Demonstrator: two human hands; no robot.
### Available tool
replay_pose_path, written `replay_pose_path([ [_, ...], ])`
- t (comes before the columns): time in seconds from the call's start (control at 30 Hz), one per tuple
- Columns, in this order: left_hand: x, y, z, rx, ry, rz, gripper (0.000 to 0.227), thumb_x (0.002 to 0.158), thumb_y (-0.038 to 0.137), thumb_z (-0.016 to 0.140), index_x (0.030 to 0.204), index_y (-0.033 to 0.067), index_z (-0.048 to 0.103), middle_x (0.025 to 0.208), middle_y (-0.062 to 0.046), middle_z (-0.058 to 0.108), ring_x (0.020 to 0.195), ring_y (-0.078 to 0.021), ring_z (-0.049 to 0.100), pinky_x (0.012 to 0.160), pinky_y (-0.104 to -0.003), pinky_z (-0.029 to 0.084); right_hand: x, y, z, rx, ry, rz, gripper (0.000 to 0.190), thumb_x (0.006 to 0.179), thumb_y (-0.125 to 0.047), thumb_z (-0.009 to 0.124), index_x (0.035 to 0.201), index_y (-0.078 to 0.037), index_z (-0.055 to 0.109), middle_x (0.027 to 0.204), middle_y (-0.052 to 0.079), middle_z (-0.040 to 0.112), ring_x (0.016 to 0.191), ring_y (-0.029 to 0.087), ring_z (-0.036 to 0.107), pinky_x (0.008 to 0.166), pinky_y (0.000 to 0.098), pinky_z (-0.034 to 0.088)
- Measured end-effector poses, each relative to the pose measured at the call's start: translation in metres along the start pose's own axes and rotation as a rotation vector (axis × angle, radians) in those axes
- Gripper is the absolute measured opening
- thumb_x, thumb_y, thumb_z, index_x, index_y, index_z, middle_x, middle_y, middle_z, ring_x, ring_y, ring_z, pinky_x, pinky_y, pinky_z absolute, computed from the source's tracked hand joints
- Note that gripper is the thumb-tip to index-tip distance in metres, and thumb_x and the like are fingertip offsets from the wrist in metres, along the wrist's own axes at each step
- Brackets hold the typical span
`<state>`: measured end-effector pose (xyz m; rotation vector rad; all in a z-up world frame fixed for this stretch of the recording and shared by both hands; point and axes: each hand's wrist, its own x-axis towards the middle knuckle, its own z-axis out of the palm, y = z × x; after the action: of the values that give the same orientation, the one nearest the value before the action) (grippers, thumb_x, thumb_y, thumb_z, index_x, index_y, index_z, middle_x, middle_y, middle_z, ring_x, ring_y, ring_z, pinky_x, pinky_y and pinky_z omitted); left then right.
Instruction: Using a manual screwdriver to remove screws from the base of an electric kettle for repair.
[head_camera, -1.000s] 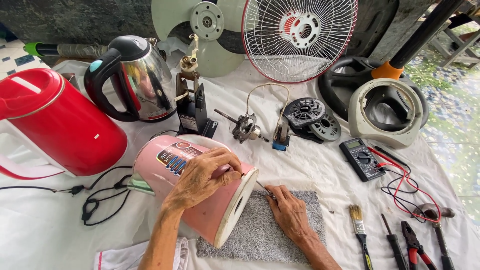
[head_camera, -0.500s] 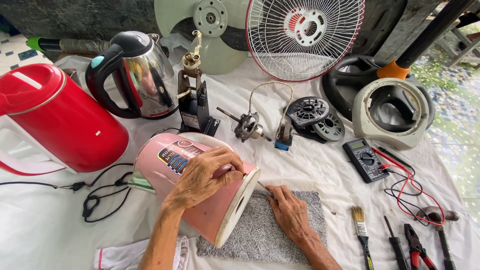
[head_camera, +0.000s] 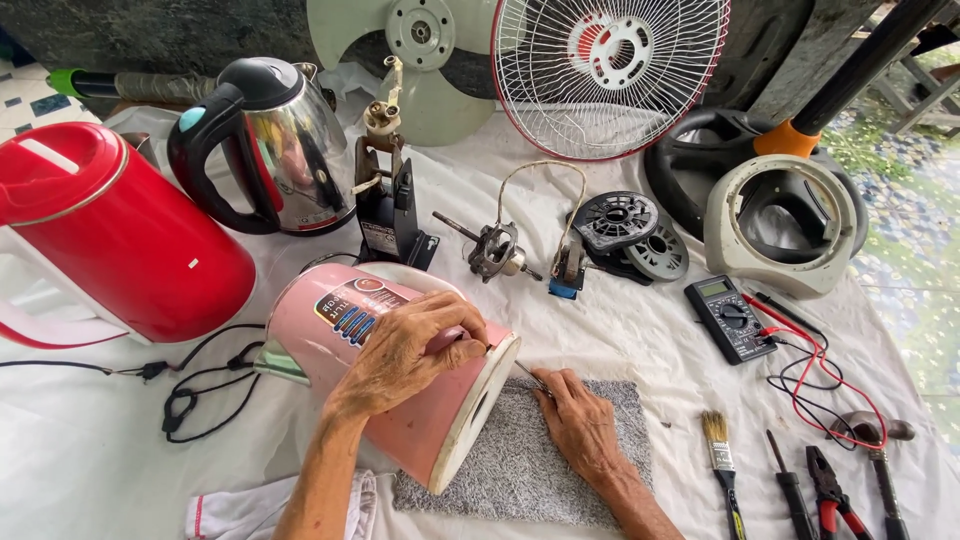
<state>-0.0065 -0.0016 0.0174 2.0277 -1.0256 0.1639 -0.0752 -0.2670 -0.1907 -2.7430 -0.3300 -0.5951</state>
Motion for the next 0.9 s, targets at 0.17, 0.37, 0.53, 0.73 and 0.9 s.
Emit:
replay_pose_path([
  [0.17, -0.0011, -0.0011, 0.001, -0.001, 0.003, -0.006, 0.014, 0.098, 0.029, 0.064, 0.091, 0.0172, 0.068, 0.095, 0.006, 0.07, 0.081, -0.0133, 0.064, 0.072, -0.029, 0.049, 0.0, -0.0024, -0.0017, -0.026, 0.045, -0.023, 0.029, 0.1, -0.028, 0.063, 0.128, -0.021, 0.061, 0.098, -0.003, 0.062, 0.063, 0.013, 0.063, 0.041, 0.0302, 0.049],
  [0.37, -0.0008, 0.0004, 0.0008, 0.002, -0.002, -0.042, 0.014, 0.098, 0.031, 0.064, 0.092, 0.0193, 0.068, 0.096, 0.007, 0.071, 0.082, -0.0121, 0.065, 0.071, -0.028, 0.05, 0.0016, -0.0029, -0.0028, -0.023, 0.03, -0.018, 0.028, 0.101, -0.028, 0.061, 0.128, -0.021, 0.061, 0.1, -0.002, 0.063, 0.064, 0.014, 0.064, 0.041, 0.0307, 0.05],
  [0.53, 0.0004, 0.0006, 0.0007, 0.012, -0.01, -0.027, 0.012, 0.098, 0.029, 0.064, 0.091, 0.0184, 0.067, 0.095, 0.006, 0.07, 0.083, -0.0142, 0.064, 0.073, -0.03, 0.049, 0.0016, -0.0029, -0.0021, -0.038, 0.04, -0.011, 0.027, 0.1, -0.029, 0.06, 0.127, -0.023, 0.062, 0.099, -0.005, 0.063, 0.068, 0.014, 0.066, 0.042, 0.031, 0.05],
  [0.73, -0.0005, 0.0003, 0.0005, -0.016, -0.003, -0.029, 0.01, 0.096, 0.027, 0.066, 0.092, 0.0182, 0.068, 0.096, 0.006, 0.071, 0.084, -0.0132, 0.064, 0.074, -0.029, 0.05, 0.002, -0.0036, -0.0032, -0.026, 0.031, 0.0, 0.028, 0.1, -0.029, 0.061, 0.127, -0.022, 0.062, 0.099, -0.004, 0.063, 0.068, 0.015, 0.066, 0.042, 0.0323, 0.05],
  [0.9, -0.0002, -0.0015, 0.0017, -0.009, -0.004, -0.022, 0.013, 0.097, 0.029, 0.066, 0.092, 0.0171, 0.068, 0.097, 0.005, 0.071, 0.085, -0.0133, 0.066, 0.073, -0.029, 0.051, 0.0028, -0.0051, -0.0061, -0.001, 0.013, 0.003, 0.027, 0.101, -0.028, 0.06, 0.127, -0.022, 0.062, 0.098, -0.003, 0.062, 0.068, 0.015, 0.066, 0.042, 0.0332, 0.049],
])
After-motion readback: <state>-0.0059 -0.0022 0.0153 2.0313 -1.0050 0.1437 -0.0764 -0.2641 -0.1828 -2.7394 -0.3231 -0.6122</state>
